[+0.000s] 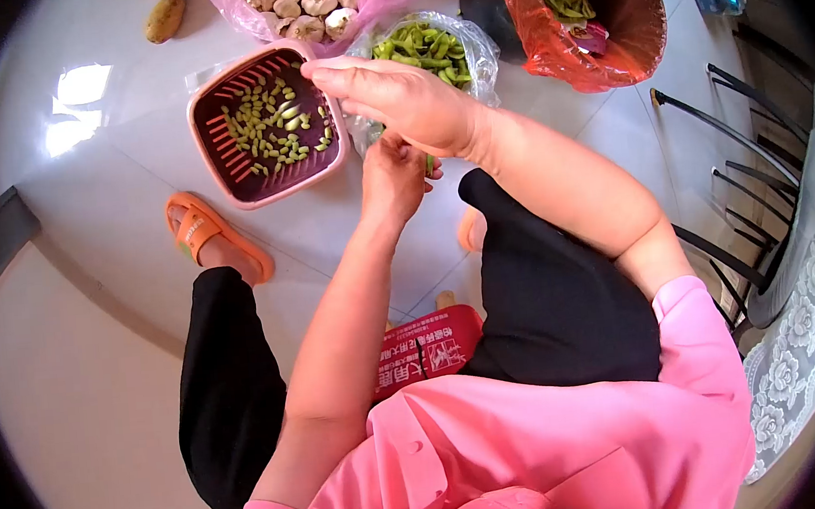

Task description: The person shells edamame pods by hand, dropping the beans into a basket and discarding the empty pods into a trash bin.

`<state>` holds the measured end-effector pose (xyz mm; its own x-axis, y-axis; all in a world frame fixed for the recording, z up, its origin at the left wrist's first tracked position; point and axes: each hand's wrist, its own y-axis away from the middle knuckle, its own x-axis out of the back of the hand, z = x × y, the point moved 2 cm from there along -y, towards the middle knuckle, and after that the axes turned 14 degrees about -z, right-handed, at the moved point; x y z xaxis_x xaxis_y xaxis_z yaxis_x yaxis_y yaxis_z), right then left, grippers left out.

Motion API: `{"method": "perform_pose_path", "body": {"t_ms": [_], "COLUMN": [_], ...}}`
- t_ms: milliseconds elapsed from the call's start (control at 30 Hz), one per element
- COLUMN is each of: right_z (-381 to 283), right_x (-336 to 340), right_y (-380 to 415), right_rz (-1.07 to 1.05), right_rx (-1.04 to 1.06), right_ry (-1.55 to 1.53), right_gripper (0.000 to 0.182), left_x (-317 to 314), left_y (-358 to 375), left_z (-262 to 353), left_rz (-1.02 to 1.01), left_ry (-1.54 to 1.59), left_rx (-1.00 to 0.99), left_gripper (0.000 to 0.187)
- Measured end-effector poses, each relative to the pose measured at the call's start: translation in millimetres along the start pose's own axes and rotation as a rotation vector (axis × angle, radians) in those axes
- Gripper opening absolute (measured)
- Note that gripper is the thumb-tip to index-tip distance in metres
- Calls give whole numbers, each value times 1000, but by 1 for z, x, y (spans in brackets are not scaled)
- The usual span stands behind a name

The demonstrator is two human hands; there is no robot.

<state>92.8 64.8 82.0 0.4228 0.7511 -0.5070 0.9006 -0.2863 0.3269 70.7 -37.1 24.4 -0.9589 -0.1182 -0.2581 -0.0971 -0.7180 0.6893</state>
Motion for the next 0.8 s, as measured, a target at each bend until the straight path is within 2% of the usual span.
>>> {"method": "perform_pose_path", "body": {"t_ms": [33,100,133,167,233,267,300,367,400,433,467,567,600,667,700,733,767,800], "right_z": [-1,3,24,34,37,40,32,13,-5,-27,-49,-94,-96,-101,-94,-88,-82,-75], "right_x": [3,17,35,44,53,55,52,49,45,47,48,65,76,98,106,113,106,89], "right_y": [2,16,21,31,47,57,64,77,84,92,99,131,132,133,131,130,138,138], "right_rz": [1,75,231,235,214,173,178,266,363,436,513,792,847,960,1006,1048,923,800], "right_rx": [3,3,132,129,-41,-82,-81,-9,73,285,459,603,617,642,707,775,696,575], "right_ry": [4,323,655,658,621,342,338,247,331,801,1071,1114,1128,1153,1076,998,1316,1324], "right_gripper": [46,44,37,37,27,20,20,17,12,10,8,7,11,19,19,20,15,14], "left_x": [1,2,3,3,-4,-9,-13,-23,-29,-34,-33,-13,-5,12,14,17,17,17], "left_y": [-1,-3,-4,-5,-4,-2,-1,-2,1,2,-3,-25,-33,-52,-56,-61,-66,-70], "left_z": [4,9,10,11,21,27,31,37,49,55,55,46,40,26,26,25,25,23], "left_rz": [26,62,107,151,163,159,154,115,105,95,113,240,295,293,312,310,240,167], "left_ry": [-48,-44,-3,39,77,69,60,50,82,116,64,-162,-265,-470,-604,-605,-695,-784], "left_rx": [-29,-47,-106,-163,-207,-291,-376,-381,-430,-479,-493,-476,-398,-379,-358,-358,-398,-435], "left_gripper": [14,13,12,11,8,8,8,10,11,13,15,15,13,13,15,15,19,24]}}
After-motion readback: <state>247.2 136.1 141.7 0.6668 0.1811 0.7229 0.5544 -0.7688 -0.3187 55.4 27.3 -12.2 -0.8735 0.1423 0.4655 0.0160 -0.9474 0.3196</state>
